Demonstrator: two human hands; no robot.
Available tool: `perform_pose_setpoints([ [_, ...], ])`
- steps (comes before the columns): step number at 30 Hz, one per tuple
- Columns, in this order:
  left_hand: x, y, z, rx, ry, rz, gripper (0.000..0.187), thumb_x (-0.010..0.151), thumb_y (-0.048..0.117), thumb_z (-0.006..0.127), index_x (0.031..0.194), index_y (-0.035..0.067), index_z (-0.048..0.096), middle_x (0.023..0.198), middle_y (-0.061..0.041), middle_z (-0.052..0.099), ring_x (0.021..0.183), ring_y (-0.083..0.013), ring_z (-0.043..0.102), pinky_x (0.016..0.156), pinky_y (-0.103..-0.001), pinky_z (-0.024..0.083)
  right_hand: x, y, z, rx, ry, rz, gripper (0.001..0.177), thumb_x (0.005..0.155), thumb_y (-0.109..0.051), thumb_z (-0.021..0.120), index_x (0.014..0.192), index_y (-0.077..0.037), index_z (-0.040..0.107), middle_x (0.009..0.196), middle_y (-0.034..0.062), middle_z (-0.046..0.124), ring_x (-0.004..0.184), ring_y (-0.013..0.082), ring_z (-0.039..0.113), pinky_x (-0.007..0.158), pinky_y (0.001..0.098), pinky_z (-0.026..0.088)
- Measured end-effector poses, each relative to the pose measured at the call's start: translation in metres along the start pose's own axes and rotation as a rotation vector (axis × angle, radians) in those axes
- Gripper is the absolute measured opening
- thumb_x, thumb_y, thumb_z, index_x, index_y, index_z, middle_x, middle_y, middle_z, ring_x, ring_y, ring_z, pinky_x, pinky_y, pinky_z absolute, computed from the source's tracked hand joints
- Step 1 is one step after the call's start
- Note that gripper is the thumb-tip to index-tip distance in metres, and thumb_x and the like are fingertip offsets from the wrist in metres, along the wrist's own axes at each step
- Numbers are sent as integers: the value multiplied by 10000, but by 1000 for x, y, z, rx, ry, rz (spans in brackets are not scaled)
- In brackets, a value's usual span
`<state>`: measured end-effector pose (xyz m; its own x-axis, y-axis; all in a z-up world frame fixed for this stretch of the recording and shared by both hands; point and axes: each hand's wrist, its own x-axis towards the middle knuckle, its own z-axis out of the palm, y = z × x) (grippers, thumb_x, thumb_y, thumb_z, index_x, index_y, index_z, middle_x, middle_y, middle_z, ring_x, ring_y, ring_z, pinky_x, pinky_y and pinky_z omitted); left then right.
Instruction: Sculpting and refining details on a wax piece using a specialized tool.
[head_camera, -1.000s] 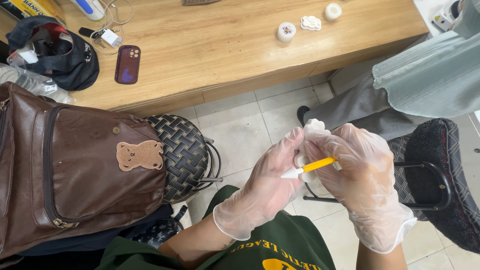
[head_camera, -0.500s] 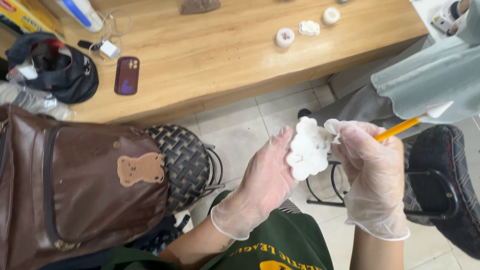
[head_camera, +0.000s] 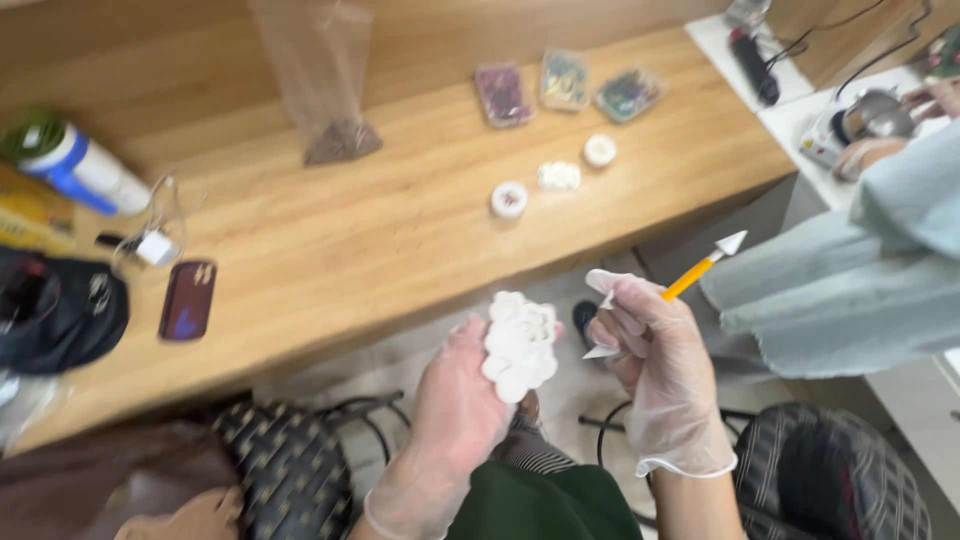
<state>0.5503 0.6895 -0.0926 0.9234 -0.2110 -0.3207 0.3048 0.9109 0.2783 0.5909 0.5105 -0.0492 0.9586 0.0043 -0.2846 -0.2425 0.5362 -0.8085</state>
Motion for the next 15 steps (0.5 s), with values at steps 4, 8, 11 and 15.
perform_pose_setpoints([
  [4,53,13,32,157,-68,80,573,1042,313,387,1401,-126,465,1373,-300,604,1242,-434,606,1043,-500,500,54,-45,0,-57,61,-12,282,950,-122,594,1040,129,685,611,-57,385,553,77,367,570,263,376],
  [8,100,20,54,87,-20,39,622,1026,327,422,1433,-143,445,1435,-300,570,1316,-429,564,1112,-481,440,109,-68,-16,25,17,-60,236,959,-106,622,1032,112,677,614,-74,356,533,50,317,548,246,347],
  [11,136,23,53,63,-46,35,629,1024,337,427,1428,-145,432,1441,-336,543,1324,-470,546,1108,-514,429,156,-70,-41,89,28,-64,263,942,-110,619,1051,120,687,603,-64,375,517,51,325,543,243,357],
  [15,185,36,58,37,0,-68,628,996,359,423,1411,-112,445,1422,-360,533,1334,-524,544,1049,-564,438,207,-79,-63,132,74,-130,289,971,-124,621,1080,144,633,609,-68,384,504,52,329,555,244,369],
])
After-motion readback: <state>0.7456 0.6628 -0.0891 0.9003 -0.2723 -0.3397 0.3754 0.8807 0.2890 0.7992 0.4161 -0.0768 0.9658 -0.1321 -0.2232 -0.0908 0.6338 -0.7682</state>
